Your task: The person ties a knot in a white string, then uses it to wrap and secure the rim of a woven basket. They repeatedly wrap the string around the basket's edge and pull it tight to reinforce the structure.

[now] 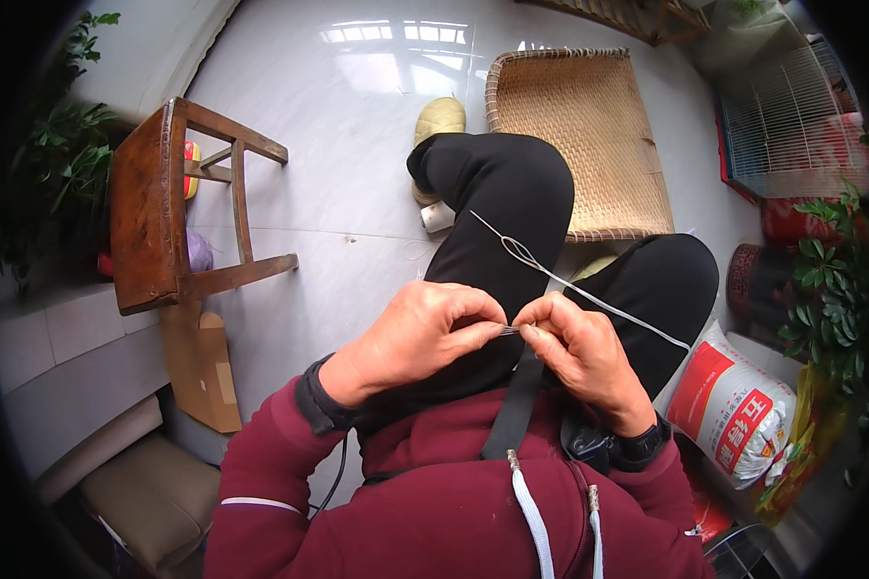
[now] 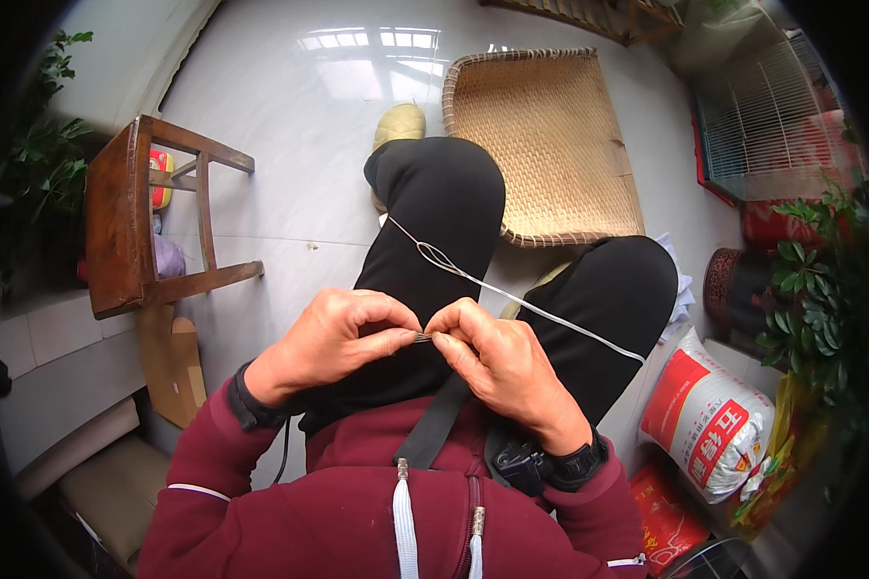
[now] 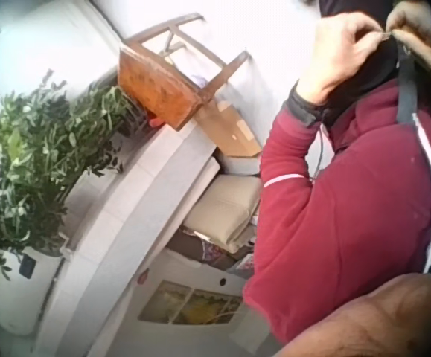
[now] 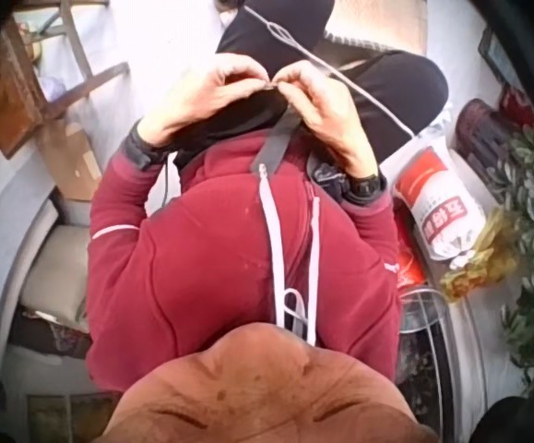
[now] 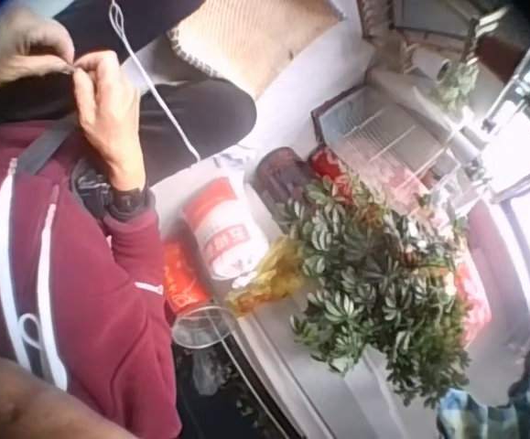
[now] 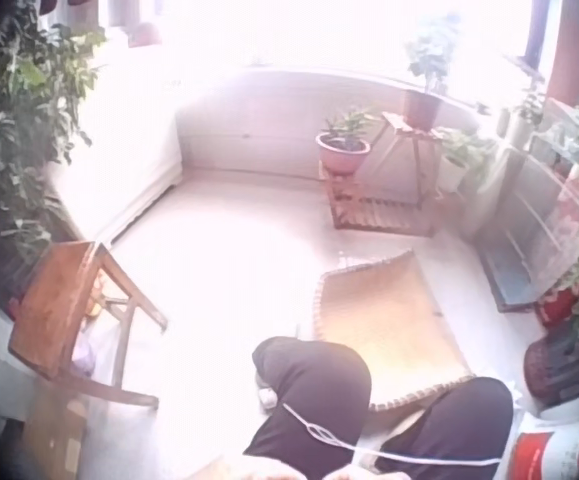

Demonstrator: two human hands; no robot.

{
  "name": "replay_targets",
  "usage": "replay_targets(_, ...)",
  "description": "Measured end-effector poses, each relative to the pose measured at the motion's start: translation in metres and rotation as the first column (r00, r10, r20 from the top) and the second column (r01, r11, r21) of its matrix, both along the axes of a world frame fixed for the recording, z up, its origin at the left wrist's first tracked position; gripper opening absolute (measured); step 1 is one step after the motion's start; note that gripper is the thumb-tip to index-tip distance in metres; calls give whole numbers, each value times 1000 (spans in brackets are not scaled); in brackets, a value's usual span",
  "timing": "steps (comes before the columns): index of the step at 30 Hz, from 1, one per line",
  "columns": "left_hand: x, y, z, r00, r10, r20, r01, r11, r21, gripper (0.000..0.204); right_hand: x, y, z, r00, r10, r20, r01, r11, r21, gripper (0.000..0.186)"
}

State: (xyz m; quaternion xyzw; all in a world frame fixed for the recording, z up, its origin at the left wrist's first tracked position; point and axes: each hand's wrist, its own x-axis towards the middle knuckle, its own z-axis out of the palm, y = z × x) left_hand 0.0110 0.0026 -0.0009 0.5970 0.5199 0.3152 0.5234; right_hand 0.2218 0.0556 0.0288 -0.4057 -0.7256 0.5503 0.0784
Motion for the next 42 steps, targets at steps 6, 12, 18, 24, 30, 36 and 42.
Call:
replay_targets(6, -9, 0, -4, 989, 34, -145, -24, 997, 69, 7, 3, -2, -7, 1000, 13, 8, -12, 999, -35, 9)
replay_targets(12, -27, -31, -30, 879, 319, -354, -280, 947, 157, 4, -6, -7, -27, 992, 82, -93, -94, 986, -140, 8)
replay_targets(18, -91, -42, -39, 589, 623, -516, -609, 761, 223, 9, -11, -3, -36, 993, 32, -109, -60, 964, -260, 10)
replay_targets(24, -28, -22, -13, 971, 198, -133, -172, 968, 180, 25, -1, 1, -13, 1000, -10, -25, 8, 995, -100, 8)
replay_targets(30, -25, 5, -4, 992, -72, -102, 85, 988, 127, 11, 8, 2, 1, 997, -68, -21, 68, 998, 3, 7)
replay_targets(36, -52, -2, -7, 994, -103, 20, 105, 973, -203, 13, 12, 3, -11, 988, -142, -68, 133, 984, -120, 8)
replay_targets(42, -70, -13, -15, 986, 126, 112, -64, 894, -443, 21, 14, 5, -16, 991, -114, -69, 100, 978, -185, 8)
